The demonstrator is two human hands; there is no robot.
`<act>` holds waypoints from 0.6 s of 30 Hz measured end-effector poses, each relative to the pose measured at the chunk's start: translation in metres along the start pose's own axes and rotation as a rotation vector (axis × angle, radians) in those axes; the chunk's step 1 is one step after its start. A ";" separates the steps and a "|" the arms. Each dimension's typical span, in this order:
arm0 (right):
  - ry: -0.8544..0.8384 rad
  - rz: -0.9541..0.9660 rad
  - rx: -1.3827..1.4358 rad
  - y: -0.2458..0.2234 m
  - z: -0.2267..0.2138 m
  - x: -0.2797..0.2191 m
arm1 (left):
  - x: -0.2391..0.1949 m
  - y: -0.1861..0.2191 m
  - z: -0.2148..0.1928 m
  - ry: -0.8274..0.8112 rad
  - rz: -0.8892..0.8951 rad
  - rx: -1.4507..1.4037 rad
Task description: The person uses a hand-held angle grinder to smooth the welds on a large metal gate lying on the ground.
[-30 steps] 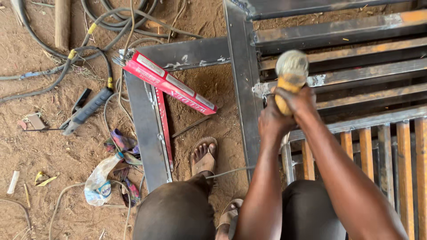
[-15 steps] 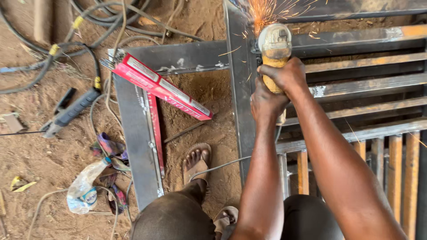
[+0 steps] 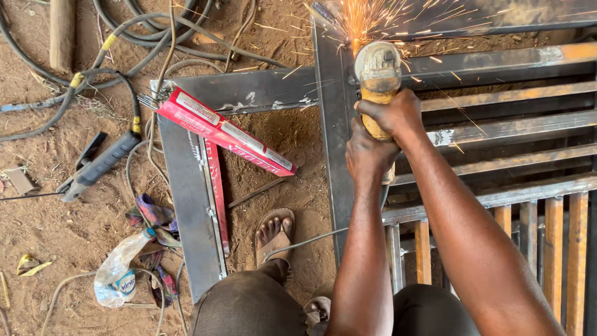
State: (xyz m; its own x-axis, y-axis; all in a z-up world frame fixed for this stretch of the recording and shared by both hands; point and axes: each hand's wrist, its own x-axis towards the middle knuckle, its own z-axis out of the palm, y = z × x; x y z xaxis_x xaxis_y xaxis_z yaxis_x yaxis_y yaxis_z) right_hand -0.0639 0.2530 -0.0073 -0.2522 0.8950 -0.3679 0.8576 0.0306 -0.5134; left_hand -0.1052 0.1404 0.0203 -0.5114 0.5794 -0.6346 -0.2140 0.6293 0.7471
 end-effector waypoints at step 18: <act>-0.012 -0.050 -0.028 -0.003 -0.002 -0.002 | 0.008 -0.010 0.008 0.010 -0.010 -0.051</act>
State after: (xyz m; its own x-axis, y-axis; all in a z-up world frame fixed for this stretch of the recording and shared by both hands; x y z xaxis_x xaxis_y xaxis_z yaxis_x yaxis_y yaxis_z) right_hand -0.0647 0.2517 -0.0037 -0.3001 0.8865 -0.3521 0.8562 0.0876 -0.5092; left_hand -0.1008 0.1432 0.0060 -0.5170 0.5683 -0.6401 -0.2609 0.6076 0.7501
